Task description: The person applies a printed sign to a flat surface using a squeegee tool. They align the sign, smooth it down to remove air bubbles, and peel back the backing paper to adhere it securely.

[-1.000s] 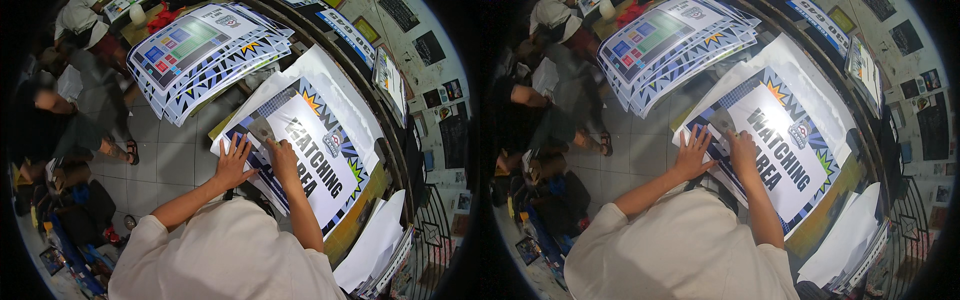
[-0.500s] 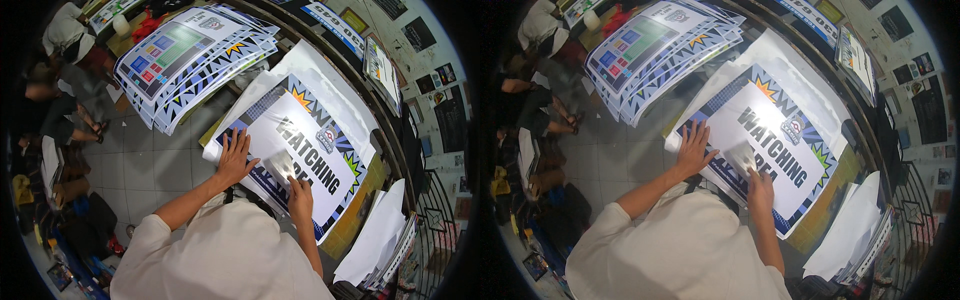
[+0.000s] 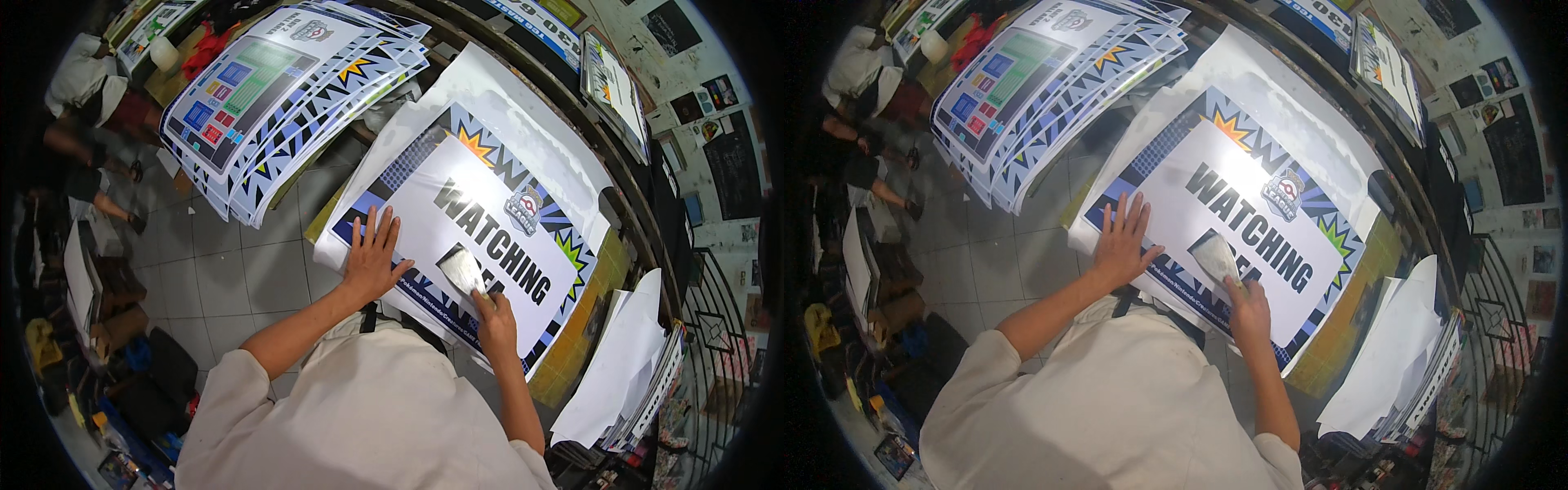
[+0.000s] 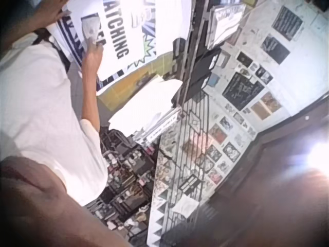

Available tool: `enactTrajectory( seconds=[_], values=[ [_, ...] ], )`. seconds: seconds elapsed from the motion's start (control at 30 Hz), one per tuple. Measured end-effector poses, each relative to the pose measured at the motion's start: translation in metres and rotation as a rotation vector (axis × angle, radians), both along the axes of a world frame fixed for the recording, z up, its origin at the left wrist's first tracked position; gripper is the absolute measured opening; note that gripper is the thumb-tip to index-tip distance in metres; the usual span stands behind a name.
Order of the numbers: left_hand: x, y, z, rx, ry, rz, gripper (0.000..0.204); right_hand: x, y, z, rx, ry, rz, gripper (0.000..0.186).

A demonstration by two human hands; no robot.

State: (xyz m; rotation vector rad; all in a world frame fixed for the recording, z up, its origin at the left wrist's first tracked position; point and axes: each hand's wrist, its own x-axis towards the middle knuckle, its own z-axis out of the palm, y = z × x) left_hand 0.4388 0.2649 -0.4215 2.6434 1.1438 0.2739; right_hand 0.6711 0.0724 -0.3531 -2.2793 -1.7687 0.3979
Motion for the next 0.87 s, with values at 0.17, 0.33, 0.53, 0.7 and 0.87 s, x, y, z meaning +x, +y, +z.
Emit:
enactTrajectory(
  seconds=[0.17,0.33,0.53,0.7,0.87],
  values=[
    [0.000,-0.002,-0.003,-0.013,0.022,0.017,0.090,-0.019,0.069,-0.008,-0.021,-0.029,0.094,0.051],
    [0.001,-0.002,-0.004,0.019,0.007,0.025,0.097,-0.035,0.121,-0.022,0.034,-0.008,0.124,0.045],
    [-0.002,-0.003,-0.008,0.049,-0.118,0.045,0.099,-0.045,0.177,-0.027,0.155,-0.007,0.168,0.032],
    [-0.010,-0.002,-0.004,-0.010,-0.226,0.095,0.102,-0.028,0.143,0.022,0.107,0.125,0.066,0.030],
    [-0.025,-0.012,0.006,-0.105,-0.124,0.144,0.113,0.018,0.052,0.030,-0.021,0.152,0.057,0.030]
  ],
)
